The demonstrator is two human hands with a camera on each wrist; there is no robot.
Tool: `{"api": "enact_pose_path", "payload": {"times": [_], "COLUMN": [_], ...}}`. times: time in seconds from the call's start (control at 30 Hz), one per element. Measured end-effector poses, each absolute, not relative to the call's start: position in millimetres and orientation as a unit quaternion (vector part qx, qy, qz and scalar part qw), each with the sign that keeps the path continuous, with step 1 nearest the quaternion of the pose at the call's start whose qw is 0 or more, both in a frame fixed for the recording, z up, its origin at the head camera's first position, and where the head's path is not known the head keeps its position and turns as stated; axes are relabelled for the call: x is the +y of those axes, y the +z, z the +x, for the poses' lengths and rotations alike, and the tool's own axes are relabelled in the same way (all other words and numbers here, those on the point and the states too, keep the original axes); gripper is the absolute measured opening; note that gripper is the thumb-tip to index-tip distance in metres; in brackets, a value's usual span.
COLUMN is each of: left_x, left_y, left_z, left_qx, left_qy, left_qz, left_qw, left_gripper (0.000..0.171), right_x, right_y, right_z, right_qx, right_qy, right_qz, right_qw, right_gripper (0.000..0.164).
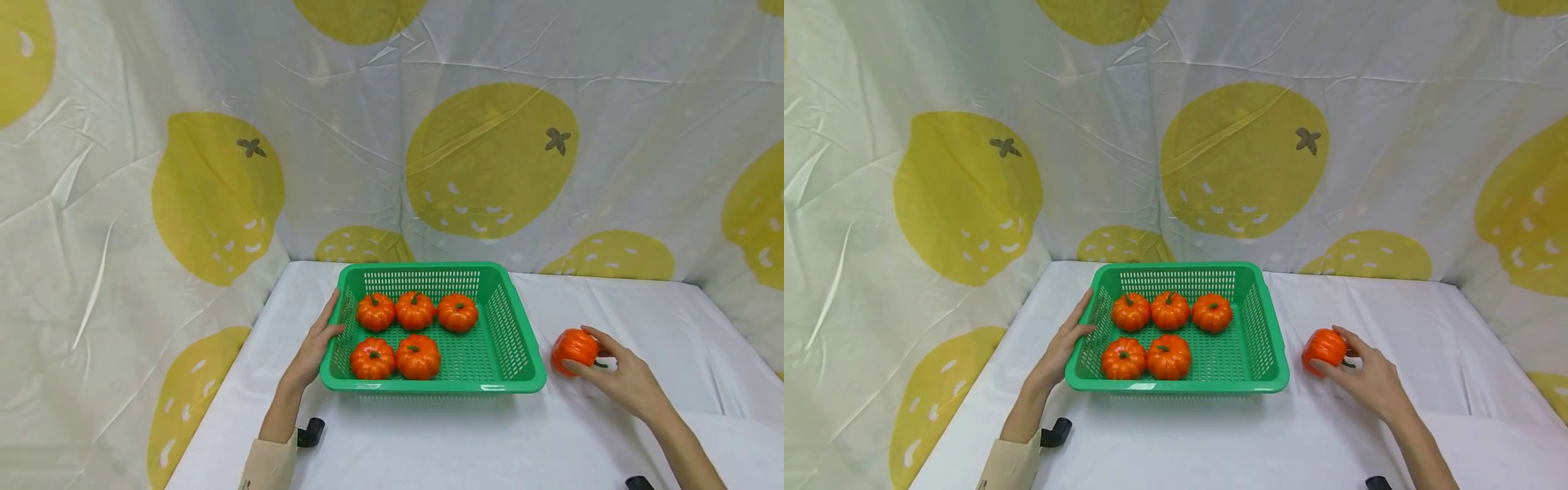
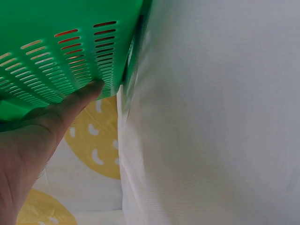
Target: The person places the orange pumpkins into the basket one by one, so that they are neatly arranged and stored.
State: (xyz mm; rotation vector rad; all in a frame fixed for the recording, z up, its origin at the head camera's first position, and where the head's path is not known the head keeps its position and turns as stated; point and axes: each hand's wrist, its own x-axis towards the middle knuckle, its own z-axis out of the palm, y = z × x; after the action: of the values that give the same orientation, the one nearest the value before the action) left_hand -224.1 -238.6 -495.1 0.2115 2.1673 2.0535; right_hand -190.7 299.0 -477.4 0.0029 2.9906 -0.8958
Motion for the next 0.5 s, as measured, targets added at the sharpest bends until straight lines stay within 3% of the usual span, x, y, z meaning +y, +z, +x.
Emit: {"api": "enact_pose_path", "payload": {"times": [0.5], "left_x": [-238], "left_y": [-494], "left_z": [-224], "left_qx": [0.721], "left_qy": [0.686], "left_qz": [0.068], "left_qw": [0.074], "left_gripper": [0.074], "right_x": [306], "right_y": [-472], "right_z": [-191], "right_qx": [0.968], "right_qy": [-0.251], "right_qz": [-0.014], "right_qw": [-0.010], "right_gripper": [0.086]}}
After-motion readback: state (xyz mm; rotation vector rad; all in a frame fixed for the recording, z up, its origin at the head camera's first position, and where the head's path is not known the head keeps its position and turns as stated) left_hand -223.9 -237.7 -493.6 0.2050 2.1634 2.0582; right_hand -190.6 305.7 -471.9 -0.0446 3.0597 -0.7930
